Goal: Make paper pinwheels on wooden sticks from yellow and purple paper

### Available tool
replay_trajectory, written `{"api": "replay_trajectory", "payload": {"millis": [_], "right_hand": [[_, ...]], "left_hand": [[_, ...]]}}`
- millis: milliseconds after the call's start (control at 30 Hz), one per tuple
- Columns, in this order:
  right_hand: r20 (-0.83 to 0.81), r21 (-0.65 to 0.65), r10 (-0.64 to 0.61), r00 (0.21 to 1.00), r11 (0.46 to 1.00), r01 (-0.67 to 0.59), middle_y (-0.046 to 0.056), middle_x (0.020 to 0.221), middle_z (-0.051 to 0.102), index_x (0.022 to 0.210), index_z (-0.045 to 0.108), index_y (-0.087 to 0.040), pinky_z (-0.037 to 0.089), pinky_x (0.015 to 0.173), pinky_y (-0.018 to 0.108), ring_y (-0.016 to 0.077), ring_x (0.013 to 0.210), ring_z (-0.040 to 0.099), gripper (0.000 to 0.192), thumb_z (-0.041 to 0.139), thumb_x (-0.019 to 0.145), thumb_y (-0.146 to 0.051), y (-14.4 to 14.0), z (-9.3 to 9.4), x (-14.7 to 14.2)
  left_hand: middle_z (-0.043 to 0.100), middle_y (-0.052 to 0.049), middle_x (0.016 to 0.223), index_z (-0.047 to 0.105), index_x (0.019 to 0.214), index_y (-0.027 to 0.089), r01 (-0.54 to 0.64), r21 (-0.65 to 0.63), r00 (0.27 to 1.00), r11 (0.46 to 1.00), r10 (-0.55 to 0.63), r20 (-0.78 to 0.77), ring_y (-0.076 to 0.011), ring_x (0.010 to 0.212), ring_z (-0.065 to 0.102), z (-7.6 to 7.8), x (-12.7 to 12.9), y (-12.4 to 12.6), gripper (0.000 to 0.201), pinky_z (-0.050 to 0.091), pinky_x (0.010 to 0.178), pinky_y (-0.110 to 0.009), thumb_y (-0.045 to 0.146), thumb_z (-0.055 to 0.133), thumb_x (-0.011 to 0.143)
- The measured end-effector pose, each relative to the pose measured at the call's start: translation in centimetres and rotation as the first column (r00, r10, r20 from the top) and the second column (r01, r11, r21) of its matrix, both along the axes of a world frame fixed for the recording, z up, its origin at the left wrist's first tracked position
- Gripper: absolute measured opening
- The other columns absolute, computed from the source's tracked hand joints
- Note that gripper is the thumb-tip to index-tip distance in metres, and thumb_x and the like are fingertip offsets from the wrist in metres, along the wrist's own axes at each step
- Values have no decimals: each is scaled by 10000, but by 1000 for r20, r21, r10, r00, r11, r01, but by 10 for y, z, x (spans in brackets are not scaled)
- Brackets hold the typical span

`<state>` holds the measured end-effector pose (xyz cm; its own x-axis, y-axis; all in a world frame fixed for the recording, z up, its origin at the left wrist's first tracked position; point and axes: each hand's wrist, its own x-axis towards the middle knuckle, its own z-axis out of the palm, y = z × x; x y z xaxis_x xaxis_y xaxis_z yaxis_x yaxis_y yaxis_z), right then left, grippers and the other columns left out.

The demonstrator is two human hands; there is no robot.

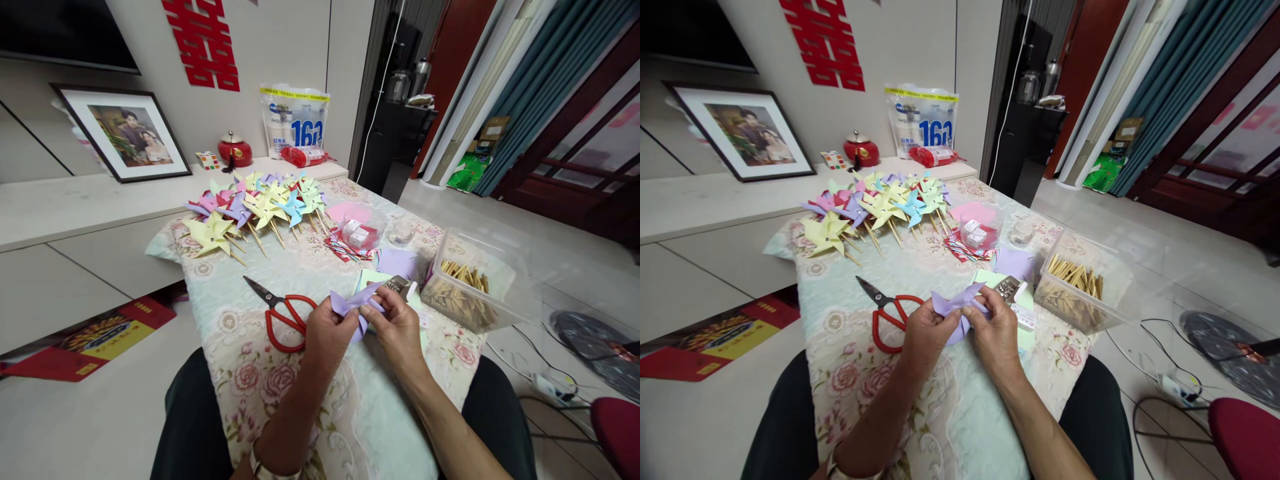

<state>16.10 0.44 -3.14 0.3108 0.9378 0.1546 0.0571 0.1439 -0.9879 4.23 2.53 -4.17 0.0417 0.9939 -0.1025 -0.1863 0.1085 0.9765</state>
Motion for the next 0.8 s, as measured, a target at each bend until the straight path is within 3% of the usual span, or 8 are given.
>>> {"api": "replay_trajectory", "payload": {"millis": [467,667,800], "right_hand": [[44,12,6,999,1000,-7,45,1024,760,1085,693,-230,521,841,357,241,927,693,316,732,777,-291,0,3,2],[-7,-52,138,990,989,-138,16,820,725,1019,676,-215,517,710,316,215,780,672,293,753,747,-288,2,17,9],[-16,-130,292,956,948,-292,-12,746,676,930,665,-211,485,620,282,188,697,631,220,738,726,-253,2,30,18]], "left_hand": [[663,8,640,649,778,168,80,-14,985,997,-76,153,-175,617,638,-6,2,2,220,519,628,-279,312,757,650],[662,14,639,672,798,152,101,-48,972,994,-88,217,-168,621,634,-12,2,3,279,523,662,-289,348,795,642],[711,-16,700,706,811,147,145,-93,963,985,-119,242,-191,663,663,-11,2,5,330,524,666,-291,361,821,587]]}}
